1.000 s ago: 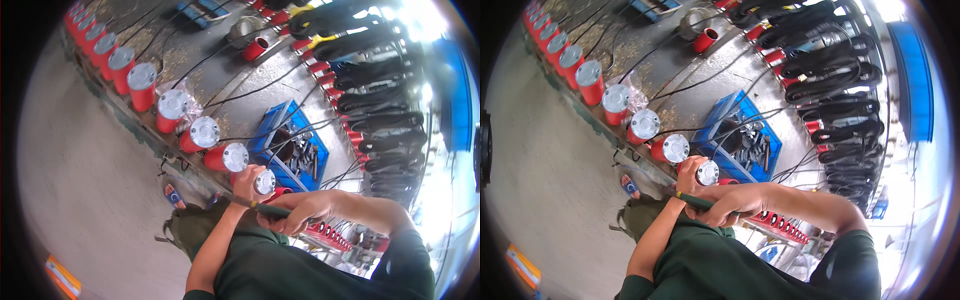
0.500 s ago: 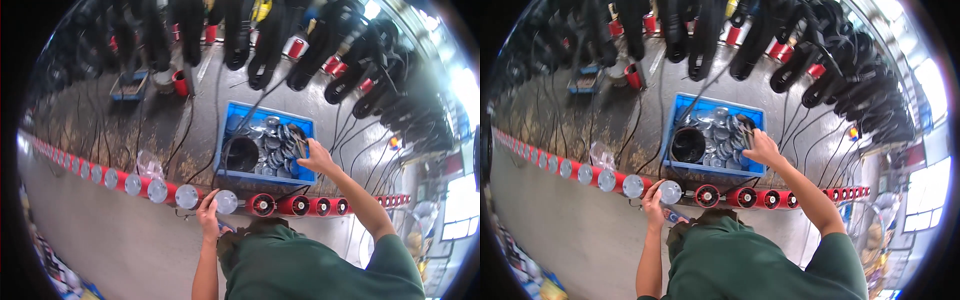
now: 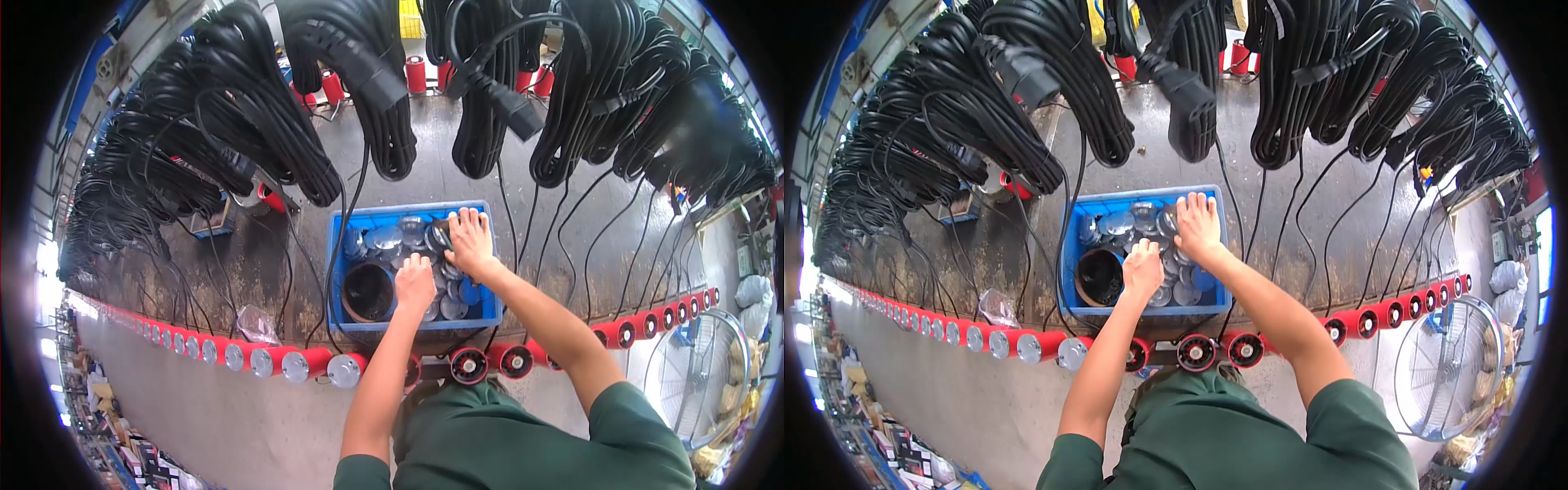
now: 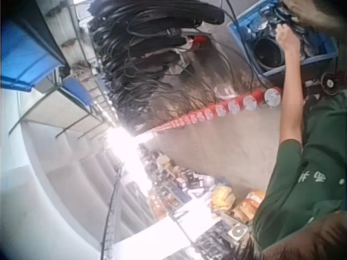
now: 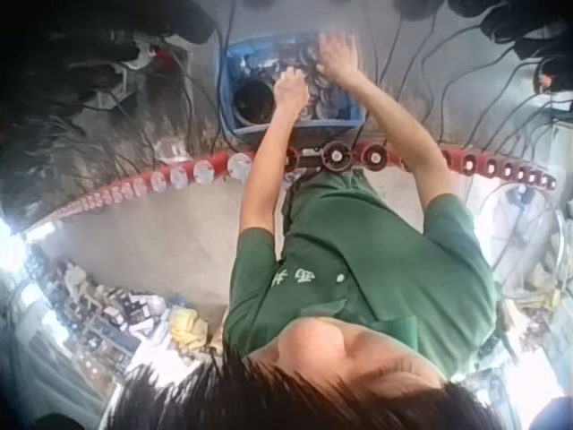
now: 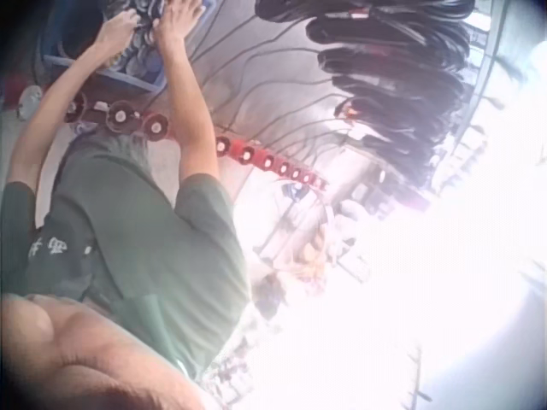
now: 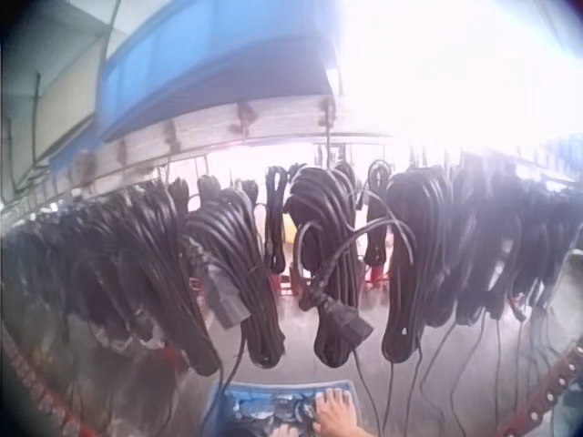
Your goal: The person assembles electronic components by taking circular metal plates and small red ring parts from a blue bin and attaching them to the top of red cylindrical units using a screwdriver.
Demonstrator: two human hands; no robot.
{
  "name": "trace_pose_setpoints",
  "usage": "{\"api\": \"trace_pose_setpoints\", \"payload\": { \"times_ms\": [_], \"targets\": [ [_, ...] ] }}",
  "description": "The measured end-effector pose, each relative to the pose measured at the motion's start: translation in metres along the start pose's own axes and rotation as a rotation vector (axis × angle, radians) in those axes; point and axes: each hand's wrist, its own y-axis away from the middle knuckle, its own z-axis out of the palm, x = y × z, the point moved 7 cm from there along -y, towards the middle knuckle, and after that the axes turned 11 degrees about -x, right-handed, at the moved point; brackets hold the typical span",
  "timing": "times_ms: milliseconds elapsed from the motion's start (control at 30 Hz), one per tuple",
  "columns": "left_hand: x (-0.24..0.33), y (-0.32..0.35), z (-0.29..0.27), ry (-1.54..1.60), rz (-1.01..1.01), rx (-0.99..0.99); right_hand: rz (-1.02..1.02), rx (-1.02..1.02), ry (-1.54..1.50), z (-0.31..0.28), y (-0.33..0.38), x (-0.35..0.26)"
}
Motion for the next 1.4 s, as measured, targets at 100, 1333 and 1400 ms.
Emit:
{"api": "trace_pose_setpoints", "payload": {
  "times_ms": [100,1333,1400],
  "targets": [
    [-0.012,-0.032,0.045,-0.399,0.081,-0.076,0.029,0.027,-0.059,-0.011,0.002,-0.007],
    [0.005,-0.065,0.047,-0.330,0.275,-0.144,-0.371,-0.148,-1.829,-0.117,0.189,0.139],
    [0.008,-0.065,0.036,-0.204,0.379,-0.166,-0.196,0.042,-1.205,-0.071,0.192,0.153]
  ]
}}
